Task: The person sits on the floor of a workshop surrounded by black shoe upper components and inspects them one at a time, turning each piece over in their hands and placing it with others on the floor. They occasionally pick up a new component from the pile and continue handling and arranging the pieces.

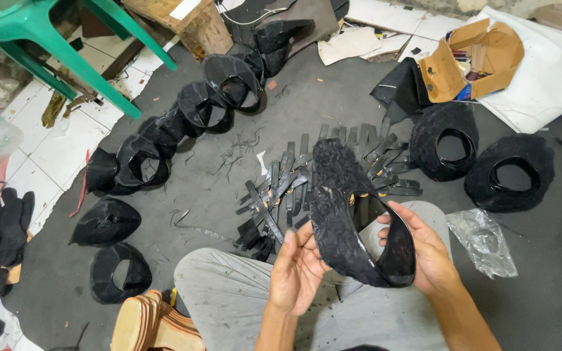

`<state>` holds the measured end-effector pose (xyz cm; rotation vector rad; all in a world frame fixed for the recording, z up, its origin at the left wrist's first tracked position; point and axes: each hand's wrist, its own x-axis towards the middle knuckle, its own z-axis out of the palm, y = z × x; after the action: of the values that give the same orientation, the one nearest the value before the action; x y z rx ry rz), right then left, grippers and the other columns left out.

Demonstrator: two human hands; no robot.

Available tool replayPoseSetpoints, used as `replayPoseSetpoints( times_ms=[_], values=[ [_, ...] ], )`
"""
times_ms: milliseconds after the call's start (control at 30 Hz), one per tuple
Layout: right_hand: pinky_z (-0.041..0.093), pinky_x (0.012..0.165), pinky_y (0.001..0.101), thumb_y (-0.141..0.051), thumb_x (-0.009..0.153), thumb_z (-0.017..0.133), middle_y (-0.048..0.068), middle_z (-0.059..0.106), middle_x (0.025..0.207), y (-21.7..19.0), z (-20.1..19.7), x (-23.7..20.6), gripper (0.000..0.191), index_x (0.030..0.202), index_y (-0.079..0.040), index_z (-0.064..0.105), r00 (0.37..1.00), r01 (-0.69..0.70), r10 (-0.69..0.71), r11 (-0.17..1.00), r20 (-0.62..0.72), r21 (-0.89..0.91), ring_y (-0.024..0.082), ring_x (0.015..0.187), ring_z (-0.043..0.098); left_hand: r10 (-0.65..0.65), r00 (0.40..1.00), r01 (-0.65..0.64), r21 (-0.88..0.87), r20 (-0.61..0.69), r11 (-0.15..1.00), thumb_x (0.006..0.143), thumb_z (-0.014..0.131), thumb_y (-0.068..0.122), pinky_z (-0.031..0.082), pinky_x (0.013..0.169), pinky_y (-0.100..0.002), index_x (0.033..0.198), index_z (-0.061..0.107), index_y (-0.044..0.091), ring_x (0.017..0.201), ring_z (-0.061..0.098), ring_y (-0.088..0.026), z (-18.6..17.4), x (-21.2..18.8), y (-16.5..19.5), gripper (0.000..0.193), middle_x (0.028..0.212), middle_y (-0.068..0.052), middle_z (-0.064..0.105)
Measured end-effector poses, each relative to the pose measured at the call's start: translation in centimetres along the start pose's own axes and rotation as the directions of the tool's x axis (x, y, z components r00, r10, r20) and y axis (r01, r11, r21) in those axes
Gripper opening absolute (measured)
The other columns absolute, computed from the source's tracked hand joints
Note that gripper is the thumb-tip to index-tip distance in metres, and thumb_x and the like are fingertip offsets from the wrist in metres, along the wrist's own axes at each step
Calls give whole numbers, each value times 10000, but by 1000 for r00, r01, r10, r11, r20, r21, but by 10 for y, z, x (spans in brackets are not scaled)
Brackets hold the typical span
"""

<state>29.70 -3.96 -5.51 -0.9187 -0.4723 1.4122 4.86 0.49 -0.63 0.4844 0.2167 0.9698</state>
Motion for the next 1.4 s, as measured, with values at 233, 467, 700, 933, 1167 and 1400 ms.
replayPoseSetpoints(
  times_ms=[233, 467, 700, 933, 1167, 1400],
  values=[
    [510, 933, 369, 106, 867, 520, 173, 634, 1250, -11, 6, -10, 622, 1479, 14, 451, 984, 176, -175, 983, 22, -59, 233, 1040, 639, 44, 975, -9, 155, -220, 988, 1018, 604, 51, 553, 962, -334, 1275, 560, 19, 1061, 677, -174, -19, 7, -4, 262, 1192, -89, 700],
    [475, 995, 379, 160, 876, 553, 177, 638, 1247, -20, 16, -25, 591, 1457, 94, 467, 957, 284, -275, 953, 89, -103, 219, 1120, 616, 74, 969, -32, 175, -236, 984, 990, 594, 60, 571, 917, -378, 1232, 598, 13, 922, 682, -173, -28, 17, -6, 246, 1048, -76, 704],
    [482, 993, 353, 159, 881, 547, 178, 657, 1223, -29, 28, -34, 672, 1533, 79, 409, 957, 277, -263, 955, 124, -105, 203, 1114, 628, 26, 963, -12, 55, -269, 998, 991, 577, 73, 551, 808, -353, 1193, 583, 42, 871, 601, -169, -46, 20, -15, 205, 955, -68, 637],
    [512, 917, 334, 180, 863, 575, 112, 637, 1278, -34, 35, -36, 859, 1655, 41, 273, 948, 266, -259, 964, 182, -14, 179, 1038, 624, -151, 950, 73, -276, -273, 958, 1023, 497, 79, 530, 726, -284, 1178, 551, 6, 835, 562, -163, -69, 20, -25, 180, 986, -83, 597],
    [509, 927, 335, 193, 850, 571, 104, 617, 1304, -36, 37, -35, 875, 1652, 28, 261, 956, 237, -231, 971, 179, -15, 178, 1054, 618, -214, 943, 84, -440, -254, 894, 1069, 489, 135, 509, 680, -273, 1158, 516, -13, 813, 532, -162, -74, 21, -33, 175, 995, -94, 569],
    [477, 938, 338, 156, 843, 577, 113, 587, 1345, -43, 46, -39, 853, 1632, 19, 283, 956, 251, -237, 966, 172, -59, 193, 1118, 602, -64, 968, 10, -217, -242, 976, 1026, 529, 94, 493, 699, -285, 1225, 556, 71, 820, 541, -153, -59, 21, -26, 202, 981, -66, 588]
  ],
)
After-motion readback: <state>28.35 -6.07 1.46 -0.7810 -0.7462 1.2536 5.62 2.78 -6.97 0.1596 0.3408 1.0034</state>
